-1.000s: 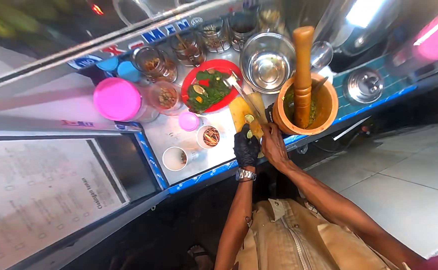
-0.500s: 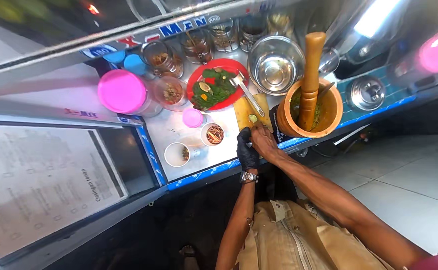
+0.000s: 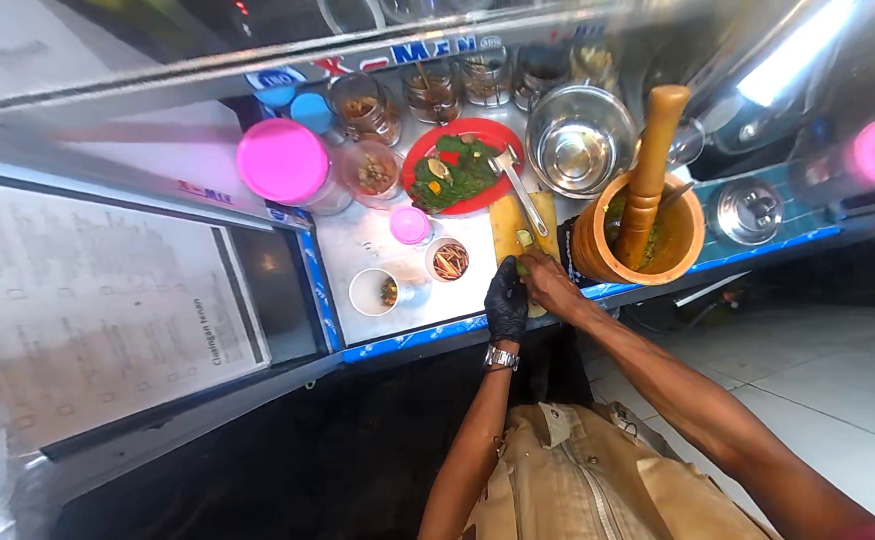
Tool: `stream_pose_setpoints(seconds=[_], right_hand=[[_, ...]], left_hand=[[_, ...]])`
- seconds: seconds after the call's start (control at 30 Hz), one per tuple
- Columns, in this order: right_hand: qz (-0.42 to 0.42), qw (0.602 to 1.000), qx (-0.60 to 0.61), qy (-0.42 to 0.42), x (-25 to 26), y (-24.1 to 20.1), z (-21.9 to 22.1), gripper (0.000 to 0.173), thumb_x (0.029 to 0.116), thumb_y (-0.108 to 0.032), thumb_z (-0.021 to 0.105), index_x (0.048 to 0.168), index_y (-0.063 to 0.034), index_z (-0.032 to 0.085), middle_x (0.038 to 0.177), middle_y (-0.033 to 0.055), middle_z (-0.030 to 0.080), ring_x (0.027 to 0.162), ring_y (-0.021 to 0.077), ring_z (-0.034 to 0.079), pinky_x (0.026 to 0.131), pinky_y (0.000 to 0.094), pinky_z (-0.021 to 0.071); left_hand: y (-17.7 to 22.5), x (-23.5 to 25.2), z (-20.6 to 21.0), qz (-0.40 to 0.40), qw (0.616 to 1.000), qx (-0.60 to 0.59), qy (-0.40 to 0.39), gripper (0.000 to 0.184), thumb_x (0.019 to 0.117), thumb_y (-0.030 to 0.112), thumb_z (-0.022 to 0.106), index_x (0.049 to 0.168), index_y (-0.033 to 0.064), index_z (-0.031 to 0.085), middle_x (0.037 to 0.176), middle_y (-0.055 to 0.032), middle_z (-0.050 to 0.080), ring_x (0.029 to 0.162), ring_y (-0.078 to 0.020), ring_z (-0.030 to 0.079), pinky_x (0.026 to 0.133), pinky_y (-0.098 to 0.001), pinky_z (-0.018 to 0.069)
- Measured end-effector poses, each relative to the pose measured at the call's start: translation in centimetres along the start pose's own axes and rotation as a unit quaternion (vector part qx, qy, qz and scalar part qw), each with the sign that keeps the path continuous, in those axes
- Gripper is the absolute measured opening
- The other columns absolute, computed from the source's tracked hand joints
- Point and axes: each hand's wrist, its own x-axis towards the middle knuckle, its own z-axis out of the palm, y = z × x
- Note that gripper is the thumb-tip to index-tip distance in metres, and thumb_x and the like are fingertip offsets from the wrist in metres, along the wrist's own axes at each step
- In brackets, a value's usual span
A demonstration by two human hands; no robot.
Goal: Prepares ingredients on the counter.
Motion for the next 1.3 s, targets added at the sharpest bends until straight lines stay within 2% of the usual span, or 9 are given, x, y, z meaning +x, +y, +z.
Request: stream_pose_setpoints(seconds=[0.17,0.33,0.4,0.53,0.67,0.77,0.87,1.0,1.3], right_hand=[[-0.064,0.992,0.106,0.034,-2.1,0.6,-1.2,0.041,0.0989,-0.012,0.067,0.139,-0.0037,0.062,0.125,0.0202,0.064,0.106,0.0318,0.068,0.095,0.0482,0.0573],[-0.109,0.990,0.089,0.010,-3.3,-1.2,-3.6,0.043,0.0972,-0.014,0.071,0.138,-0.0050,0.063,0.120,0.0168,0.065,0.102,0.0283,0.068,0.092,0.0455,0.0581],[-0.143,0.987,0.068,-0.002,-3.1,-2.8,-4.8,0.042,0.0977,-0.013,0.070,0.137,-0.0026,0.063,0.119,0.0172,0.066,0.103,0.0280,0.068,0.094,0.0435,0.0577],[-0.226,0.974,-0.020,-0.013,-1.0,-6.5,-5.6,0.040,0.1001,-0.012,0.064,0.137,0.0023,0.060,0.120,0.0221,0.064,0.111,0.0359,0.065,0.099,0.0465,0.0538],[-0.285,0.954,-0.092,0.007,2.0,-9.5,-4.7,0.036,0.1019,-0.012,0.059,0.134,0.0043,0.058,0.120,0.0242,0.062,0.114,0.0392,0.063,0.098,0.0455,0.0542],[-0.314,0.943,-0.108,0.015,4.2,-10.6,-4.1,0.035,0.1019,-0.011,0.057,0.133,0.0055,0.057,0.124,0.0254,0.060,0.117,0.0395,0.062,0.100,0.0453,0.0539],[-0.330,0.937,-0.117,0.022,5.6,-10.6,-3.4,0.035,0.1022,-0.012,0.055,0.132,0.0055,0.058,0.126,0.0255,0.060,0.119,0.0394,0.061,0.102,0.0449,0.0529],[-0.327,0.935,-0.133,0.015,6.6,-10.4,-2.7,0.036,0.1030,-0.015,0.055,0.133,0.0053,0.058,0.128,0.0254,0.059,0.121,0.0390,0.061,0.102,0.0454,0.0526],[-0.311,0.941,-0.135,0.010,6.9,-9.6,-1.5,0.031,0.1015,-0.012,0.055,0.127,0.0045,0.062,0.120,0.0237,0.062,0.117,0.0384,0.063,0.100,0.0458,0.0529]], left_hand=[[1.5,-1.1,0.1,-0.005,0.997,-0.058,0.054,0.038,0.1010,0.009,0.061,0.139,0.0103,0.061,0.130,-0.0106,0.067,0.110,-0.0184,0.068,0.096,-0.0385,0.0567],[4.2,-3.0,-1.2,0.025,0.992,-0.037,0.119,0.035,0.0996,0.007,0.059,0.134,0.0074,0.065,0.131,-0.0081,0.068,0.118,-0.0155,0.066,0.105,-0.0355,0.0522],[5.5,-3.4,-2.5,0.027,0.990,-0.037,0.135,0.034,0.0997,0.007,0.060,0.134,0.0075,0.065,0.131,-0.0079,0.068,0.117,-0.0149,0.066,0.103,-0.0349,0.0531],[7.1,-2.8,-6.2,0.067,0.986,0.012,0.154,0.035,0.1002,0.006,0.059,0.135,0.0049,0.062,0.130,-0.0127,0.067,0.113,-0.0185,0.068,0.099,-0.0372,0.0556],[8.6,-1.7,-10.7,0.086,0.982,0.103,0.134,0.036,0.1018,0.007,0.058,0.137,0.0055,0.060,0.132,-0.0150,0.066,0.118,-0.0256,0.066,0.103,-0.0441,0.0527],[8.0,1.4,-12.9,0.081,0.978,0.112,0.155,0.031,0.0986,0.009,0.061,0.128,0.0031,0.067,0.116,-0.0128,0.072,0.104,-0.0188,0.070,0.096,-0.0368,0.0563],[8.5,3.3,-15.0,0.043,0.973,0.204,0.099,0.037,0.1003,0.015,0.059,0.136,0.0060,0.064,0.114,-0.0150,0.072,0.105,-0.0258,0.070,0.097,-0.0455,0.0549],[9.2,5.0,-16.4,0.005,0.960,0.279,0.024,0.037,0.0993,0.018,0.060,0.136,0.0129,0.066,0.118,-0.0155,0.072,0.113,-0.0333,0.067,0.100,-0.0554,0.0496],[8.1,5.6,-15.9,-0.009,0.955,0.295,-0.006,0.033,0.1005,0.020,0.058,0.131,0.0136,0.069,0.112,-0.0170,0.073,0.109,-0.0360,0.068,0.096,-0.0583,0.0497]])
